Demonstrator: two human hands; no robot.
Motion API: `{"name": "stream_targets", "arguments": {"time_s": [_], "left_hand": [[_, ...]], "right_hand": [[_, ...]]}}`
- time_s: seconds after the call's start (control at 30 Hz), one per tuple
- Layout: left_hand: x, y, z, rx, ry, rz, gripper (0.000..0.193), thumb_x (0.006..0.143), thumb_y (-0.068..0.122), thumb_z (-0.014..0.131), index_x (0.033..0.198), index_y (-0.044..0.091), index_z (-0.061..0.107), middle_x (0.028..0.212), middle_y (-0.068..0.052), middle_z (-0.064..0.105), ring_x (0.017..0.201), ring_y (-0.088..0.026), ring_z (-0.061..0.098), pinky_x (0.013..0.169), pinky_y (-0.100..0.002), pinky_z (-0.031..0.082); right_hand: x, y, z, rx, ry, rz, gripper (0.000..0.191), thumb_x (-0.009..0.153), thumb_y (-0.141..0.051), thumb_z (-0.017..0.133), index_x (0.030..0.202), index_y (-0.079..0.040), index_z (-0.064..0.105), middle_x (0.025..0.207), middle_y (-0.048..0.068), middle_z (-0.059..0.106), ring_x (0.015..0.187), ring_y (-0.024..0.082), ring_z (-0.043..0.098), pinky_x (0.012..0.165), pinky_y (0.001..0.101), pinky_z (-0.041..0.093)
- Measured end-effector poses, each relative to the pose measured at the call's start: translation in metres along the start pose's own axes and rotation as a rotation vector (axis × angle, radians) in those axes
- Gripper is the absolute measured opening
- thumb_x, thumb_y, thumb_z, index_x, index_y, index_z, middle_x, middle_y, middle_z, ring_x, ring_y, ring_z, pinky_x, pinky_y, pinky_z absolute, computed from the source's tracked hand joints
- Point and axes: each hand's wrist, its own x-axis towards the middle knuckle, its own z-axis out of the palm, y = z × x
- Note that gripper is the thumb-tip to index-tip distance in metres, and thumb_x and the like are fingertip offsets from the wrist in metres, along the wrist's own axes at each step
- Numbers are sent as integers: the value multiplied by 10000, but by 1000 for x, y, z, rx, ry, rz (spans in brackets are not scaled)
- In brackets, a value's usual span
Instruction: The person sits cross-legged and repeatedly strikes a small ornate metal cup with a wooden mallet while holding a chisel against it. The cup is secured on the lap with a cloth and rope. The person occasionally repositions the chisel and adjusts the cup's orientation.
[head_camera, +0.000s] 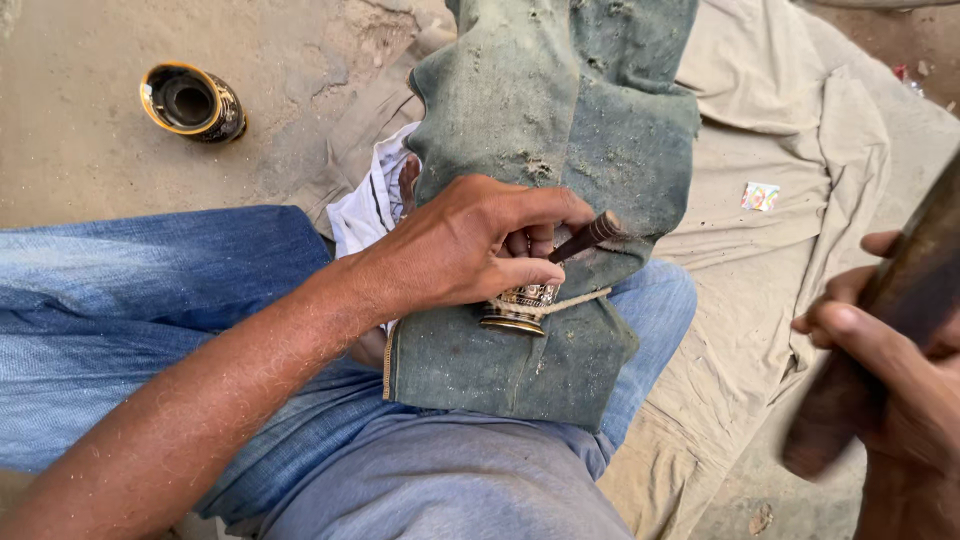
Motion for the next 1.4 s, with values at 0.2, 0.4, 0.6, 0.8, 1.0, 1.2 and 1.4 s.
{"name": "stream_targets", "arguments": {"time_s": [0.2, 0.4, 0.6, 0.8, 1.0, 1.2, 1.4], "left_hand": [[5, -2, 1, 6, -44, -12, 468, 841, 202, 851, 1249, 105, 643, 814, -16, 691, 723, -119, 702, 634, -283, 588], [2, -3, -1, 15, -38, 48, 503, 842, 204, 853, 1294, 114, 651, 876, -22, 727, 769, -144, 711, 678, -324, 587], [2, -1, 1, 66, -78, 153, 435, 876, 211, 831, 1268, 130, 659, 888, -16, 735, 797, -151, 730, 723, -333, 596], [3, -3, 1, 44, -119, 80, 421, 845, 205, 836, 1223, 141, 661, 833, -15, 720, 749, -151, 721, 679, -338, 579], [3, 10, -3, 86, -34, 132, 438, 864, 176, 840, 1261, 154, 658, 892, 9, 706, 767, -128, 690, 695, -303, 578], [-12, 20, -9, -108, 331, -144, 437, 935, 155, 842, 1316, 101, 636, 916, 37, 640, 798, -41, 604, 696, -214, 553], [-14, 13, 8, -101, 291, -258, 411, 908, 168, 851, 1250, 82, 641, 876, 32, 669, 798, -28, 645, 682, -204, 577]], "right_hand": [[-11, -10, 11, -193, -90, 184, 647, 826, -16, 819, 1359, -29, 452, 843, 150, 655, 769, 239, 690, 666, 415, 614], [-14, -11, 31, -371, 47, 167, 333, 839, -168, 865, 1081, -82, 653, 782, 41, 684, 654, 139, 681, 553, 293, 573], [-26, -19, 27, -1359, -44, 333, 317, 788, -214, 925, 910, -56, 679, 653, 75, 640, 535, 177, 633, 541, 309, 540], [-20, -28, 48, -1265, -62, 311, 361, 761, -332, 944, 856, -76, 708, 674, 50, 660, 600, 161, 653, 596, 311, 564], [-17, -28, 51, -1452, -272, 601, 311, 810, -234, 919, 960, -55, 714, 695, 99, 686, 561, 211, 671, 563, 360, 589], [-25, -1, 45, -288, 158, 205, 289, 839, -7, 809, 1035, 92, 621, 866, 158, 676, 729, 227, 678, 653, 375, 568], [-14, 5, 37, -23, 169, 60, 373, 884, 60, 736, 1229, 47, 596, 928, 141, 673, 852, 228, 702, 814, 372, 611]]}}
